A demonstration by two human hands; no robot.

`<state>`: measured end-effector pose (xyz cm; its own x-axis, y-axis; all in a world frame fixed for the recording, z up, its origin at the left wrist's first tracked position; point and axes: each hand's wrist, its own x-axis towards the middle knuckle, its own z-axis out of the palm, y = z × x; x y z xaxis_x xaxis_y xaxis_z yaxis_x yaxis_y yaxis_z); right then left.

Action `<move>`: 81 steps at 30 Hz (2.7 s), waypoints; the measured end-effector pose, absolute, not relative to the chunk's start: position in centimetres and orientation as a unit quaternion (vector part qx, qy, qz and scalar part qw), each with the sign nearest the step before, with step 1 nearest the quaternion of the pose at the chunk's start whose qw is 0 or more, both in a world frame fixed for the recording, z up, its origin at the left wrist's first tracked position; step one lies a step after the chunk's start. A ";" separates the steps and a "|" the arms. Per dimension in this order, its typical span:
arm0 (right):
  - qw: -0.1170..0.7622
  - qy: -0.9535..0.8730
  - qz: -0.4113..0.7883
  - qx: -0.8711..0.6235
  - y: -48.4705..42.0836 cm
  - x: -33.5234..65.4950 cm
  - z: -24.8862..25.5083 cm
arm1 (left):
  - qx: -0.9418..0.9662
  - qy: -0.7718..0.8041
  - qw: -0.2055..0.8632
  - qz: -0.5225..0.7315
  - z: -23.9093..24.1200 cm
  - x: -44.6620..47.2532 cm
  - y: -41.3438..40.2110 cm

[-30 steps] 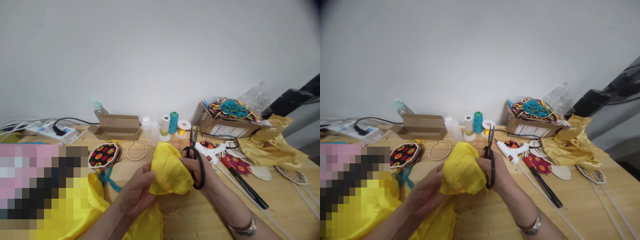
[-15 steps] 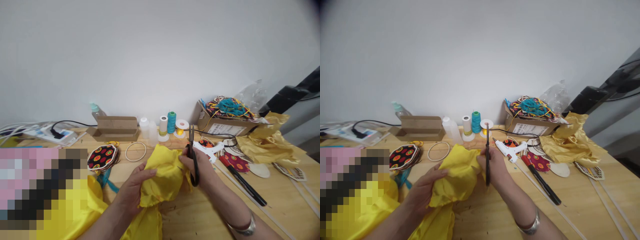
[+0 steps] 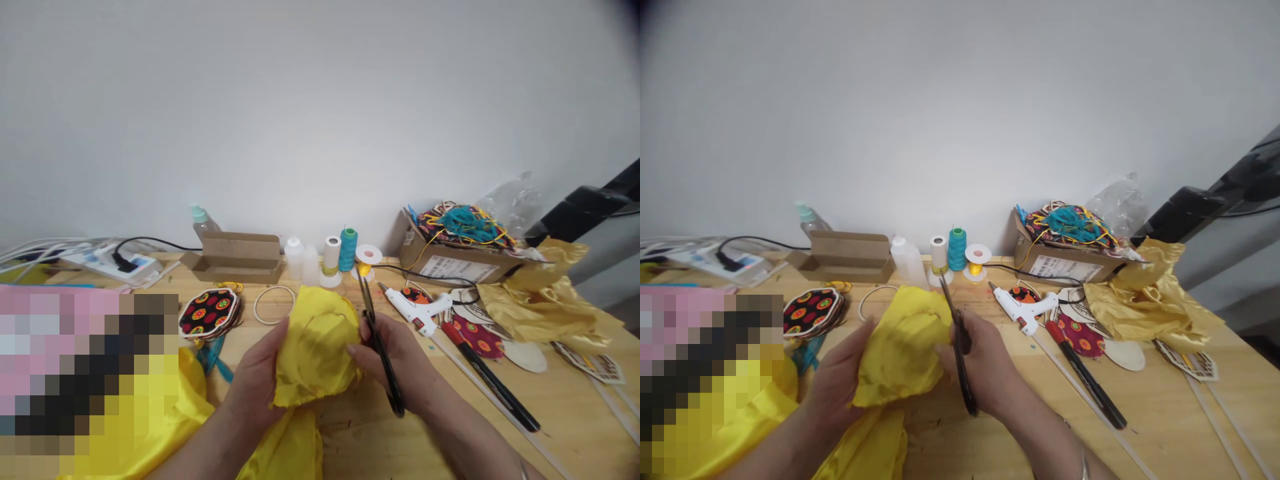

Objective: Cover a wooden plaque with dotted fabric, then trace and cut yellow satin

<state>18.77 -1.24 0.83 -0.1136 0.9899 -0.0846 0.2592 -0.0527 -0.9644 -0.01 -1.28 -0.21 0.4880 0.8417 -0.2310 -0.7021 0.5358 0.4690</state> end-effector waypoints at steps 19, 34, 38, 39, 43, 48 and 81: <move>0.508 -0.316 0.660 -0.454 -0.8 17.8 0.1 | 0.412 0.250 0.747 0.458 -0.2 1.5 -3.2; 0.501 -0.325 0.662 -0.453 -0.9 17.7 -0.4 | 0.238 0.248 0.775 0.530 0.1 2.3 -2.1; 0.483 -0.360 0.644 -0.472 -1.2 17.5 -0.2 | 0.242 0.180 0.780 0.548 -0.2 2.5 -2.4; 0.477 -0.376 0.639 -0.472 -1.3 17.5 -0.1 | 0.265 0.176 0.773 0.549 -0.3 2.5 -2.5; 0.429 -0.466 0.610 -0.477 -1.7 17.4 0.0 | 0.286 0.220 0.754 0.549 -0.8 2.3 -2.7; 0.373 -0.527 0.615 -0.453 -2.0 17.2 0.2 | 0.227 0.326 0.742 0.540 -0.8 1.7 -2.3; 0.240 -0.697 0.432 -0.519 -2.8 20.5 4.4 | 0.032 0.334 0.760 0.557 1.5 0.1 -0.3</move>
<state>20.45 -2.85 4.40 -0.3456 0.9314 -0.1141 0.5158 0.0871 -0.8522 0.09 -0.27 1.46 0.1568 0.8679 -0.4713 -0.8248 0.3775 0.4209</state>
